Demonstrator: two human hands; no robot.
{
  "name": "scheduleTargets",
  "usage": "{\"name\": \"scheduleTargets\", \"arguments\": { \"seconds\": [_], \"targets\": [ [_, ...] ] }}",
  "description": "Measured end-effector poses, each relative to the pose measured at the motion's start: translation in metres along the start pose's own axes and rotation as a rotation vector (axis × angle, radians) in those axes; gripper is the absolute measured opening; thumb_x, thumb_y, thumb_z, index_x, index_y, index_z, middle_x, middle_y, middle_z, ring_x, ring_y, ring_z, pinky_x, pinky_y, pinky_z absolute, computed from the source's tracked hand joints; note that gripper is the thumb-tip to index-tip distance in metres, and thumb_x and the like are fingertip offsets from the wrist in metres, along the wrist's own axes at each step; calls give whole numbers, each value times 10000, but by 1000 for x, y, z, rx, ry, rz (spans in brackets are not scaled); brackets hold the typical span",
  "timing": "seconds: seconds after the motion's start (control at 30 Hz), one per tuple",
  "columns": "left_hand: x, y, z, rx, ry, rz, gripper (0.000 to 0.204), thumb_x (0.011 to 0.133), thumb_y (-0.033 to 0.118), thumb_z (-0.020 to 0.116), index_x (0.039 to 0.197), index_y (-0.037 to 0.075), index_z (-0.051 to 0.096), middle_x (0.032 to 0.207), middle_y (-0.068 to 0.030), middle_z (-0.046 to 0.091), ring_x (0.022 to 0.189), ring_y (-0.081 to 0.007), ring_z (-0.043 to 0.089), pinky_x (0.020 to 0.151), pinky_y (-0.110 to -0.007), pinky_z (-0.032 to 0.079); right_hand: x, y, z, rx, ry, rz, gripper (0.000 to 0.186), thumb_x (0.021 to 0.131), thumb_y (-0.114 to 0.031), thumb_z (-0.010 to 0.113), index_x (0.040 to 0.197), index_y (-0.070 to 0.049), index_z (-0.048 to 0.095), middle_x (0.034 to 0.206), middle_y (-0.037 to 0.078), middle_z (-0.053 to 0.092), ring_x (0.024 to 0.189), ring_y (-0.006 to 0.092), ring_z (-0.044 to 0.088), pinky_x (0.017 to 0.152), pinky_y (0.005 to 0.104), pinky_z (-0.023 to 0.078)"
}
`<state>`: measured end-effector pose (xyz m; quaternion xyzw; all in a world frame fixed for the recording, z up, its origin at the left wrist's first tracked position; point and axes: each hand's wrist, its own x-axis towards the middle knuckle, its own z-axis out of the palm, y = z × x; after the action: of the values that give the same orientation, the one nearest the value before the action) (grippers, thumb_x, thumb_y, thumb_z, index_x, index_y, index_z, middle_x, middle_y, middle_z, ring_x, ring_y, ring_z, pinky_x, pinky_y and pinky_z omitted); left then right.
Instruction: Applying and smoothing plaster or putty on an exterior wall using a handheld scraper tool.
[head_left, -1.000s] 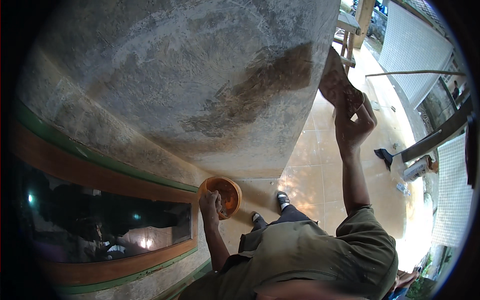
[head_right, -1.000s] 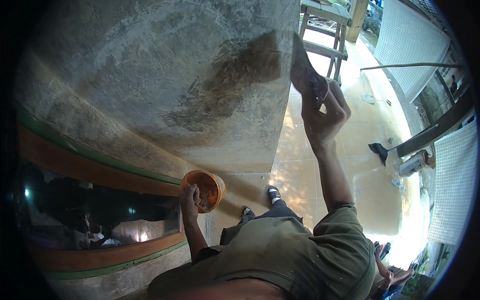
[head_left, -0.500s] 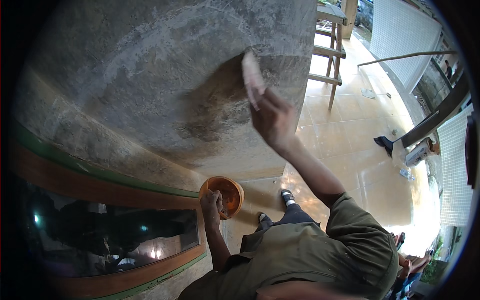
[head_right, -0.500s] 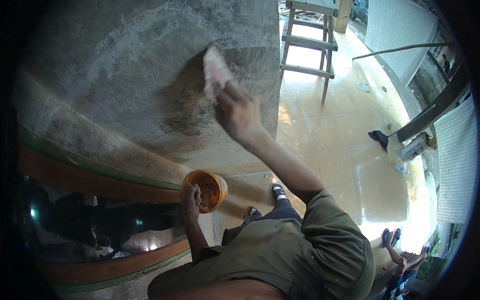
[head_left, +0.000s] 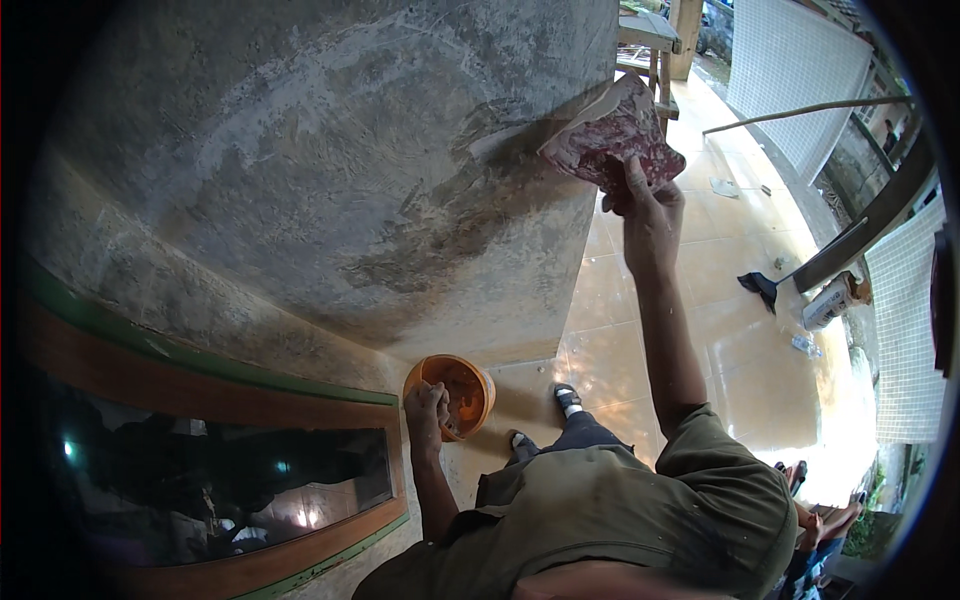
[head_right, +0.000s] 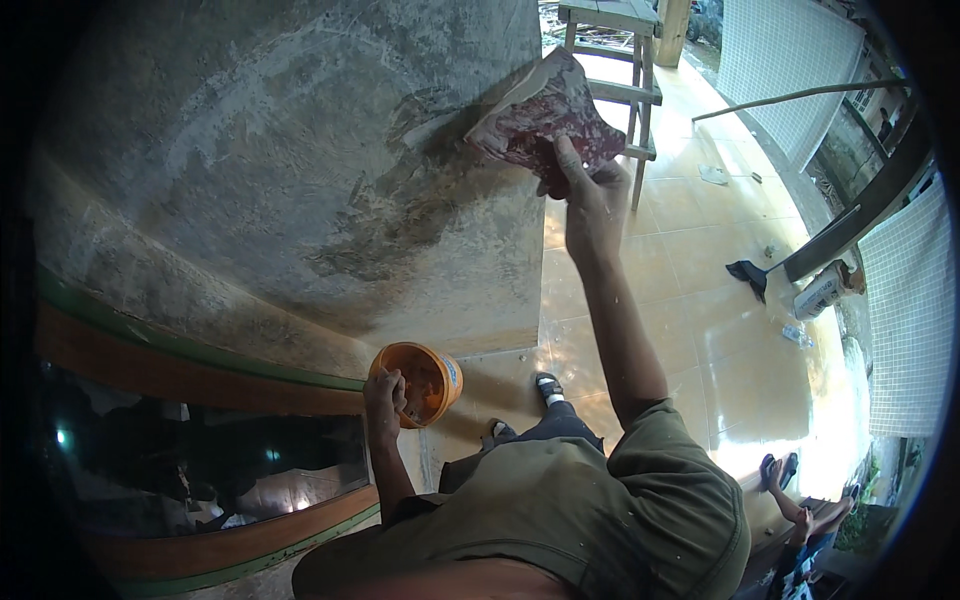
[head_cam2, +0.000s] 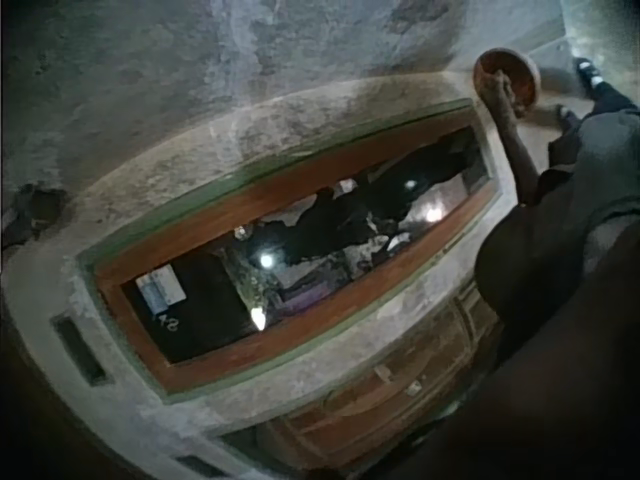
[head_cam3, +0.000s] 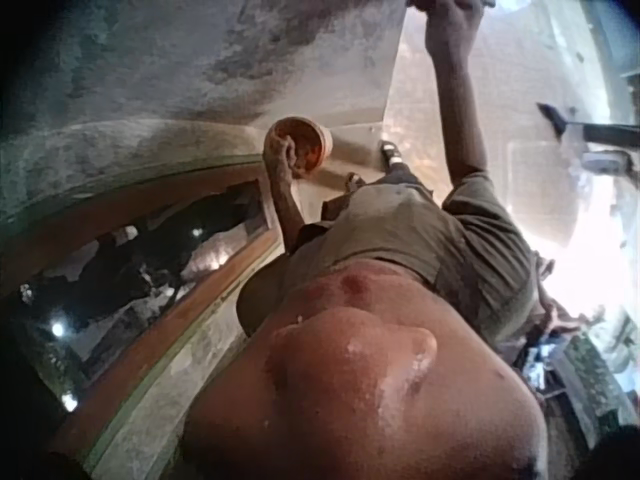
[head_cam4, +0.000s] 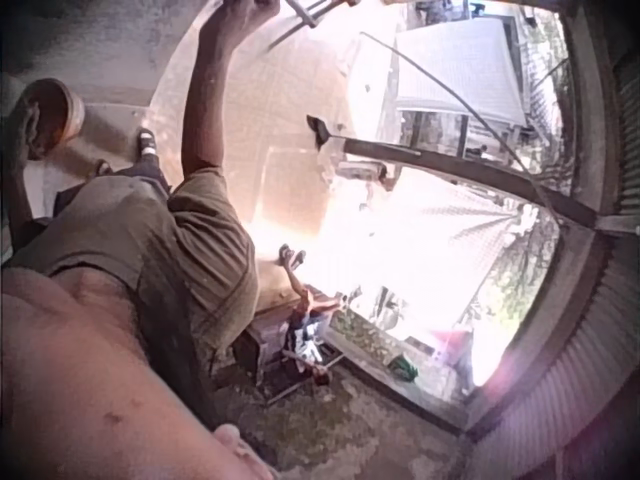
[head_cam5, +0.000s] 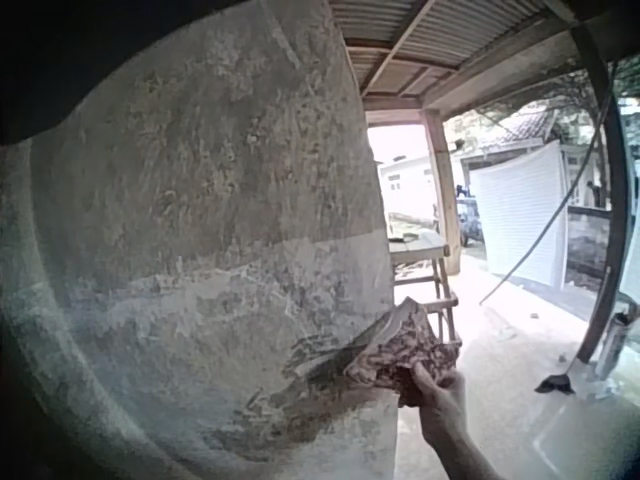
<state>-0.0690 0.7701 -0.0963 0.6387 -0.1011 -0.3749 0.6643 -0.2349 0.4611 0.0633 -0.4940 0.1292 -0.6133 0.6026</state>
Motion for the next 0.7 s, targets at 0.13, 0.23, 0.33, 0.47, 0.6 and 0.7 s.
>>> {"name": "scheduleTargets", "arguments": {
  "seconds": [0.13, 0.23, 0.33, 0.47, 0.6, 0.7],
  "targets": [
    [7, 3, 6, -18, -19, 21, 243, 864, 125, 567, 678, 142, 411, 606, 41, 460, 408, -12, 304, 364, -181, 224, -21, 21, 20, 373, 55, 181, 173, 904, -175, 574, 937, -15, 632, 894, 78, 662, 676, 112, 574, 604, 262, 451],
    [5, 8, 7, -40, 56, 10, 237, 862, 122, 562, 671, 137, 423, 596, 41, 457, 407, -12, 305, 359, -182, 223, -29, 36, 47, 535, 132, 241, 159, 888, -162, 603, 939, -12, 621, 909, 74, 647, 672, 116, 572, 600, 279, 480],
    [7, 12, 1, -3, 5, 45, 248, 860, 106, 549, 661, 139, 405, 592, 39, 453, 407, -12, 305, 357, -182, 227, -29, 42, 63, 483, 250, 246, 175, 870, -171, 635, 887, 4, 629, 827, 67, 637, 657, 130, 581, 587, 292, 478],
    [9, 17, -3, 2, 20, 19, 260, 860, 97, 544, 658, 141, 387, 598, 36, 456, 407, -13, 304, 358, -182, 230, -23, 57, 66, 168, 397, 81, 224, 854, -215, 652, 847, 9, 648, 733, 61, 619, 590, 105, 572, 502, 278, 496],
    [13, 18, -7, -6, 26, 11, 272, 859, 88, 539, 647, 141, 377, 592, 35, 458, 409, -14, 313, 363, -183, 236, -15, 69, 65, -7, 473, -18, 248, 838, -220, 671, 799, 24, 646, 662, 58, 609, 509, 115, 554, 431, 265, 471],
    [18, 18, -6, 14, 10, -6, 269, 860, 89, 537, 647, 141, 382, 591, 36, 458, 410, -12, 314, 365, -183, 235, -15, 73, 68, 18, 489, -42, 257, 838, -232, 670, 798, 20, 646, 661, 58, 609, 521, 114, 561, 428, 262, 465]
  ]
}}
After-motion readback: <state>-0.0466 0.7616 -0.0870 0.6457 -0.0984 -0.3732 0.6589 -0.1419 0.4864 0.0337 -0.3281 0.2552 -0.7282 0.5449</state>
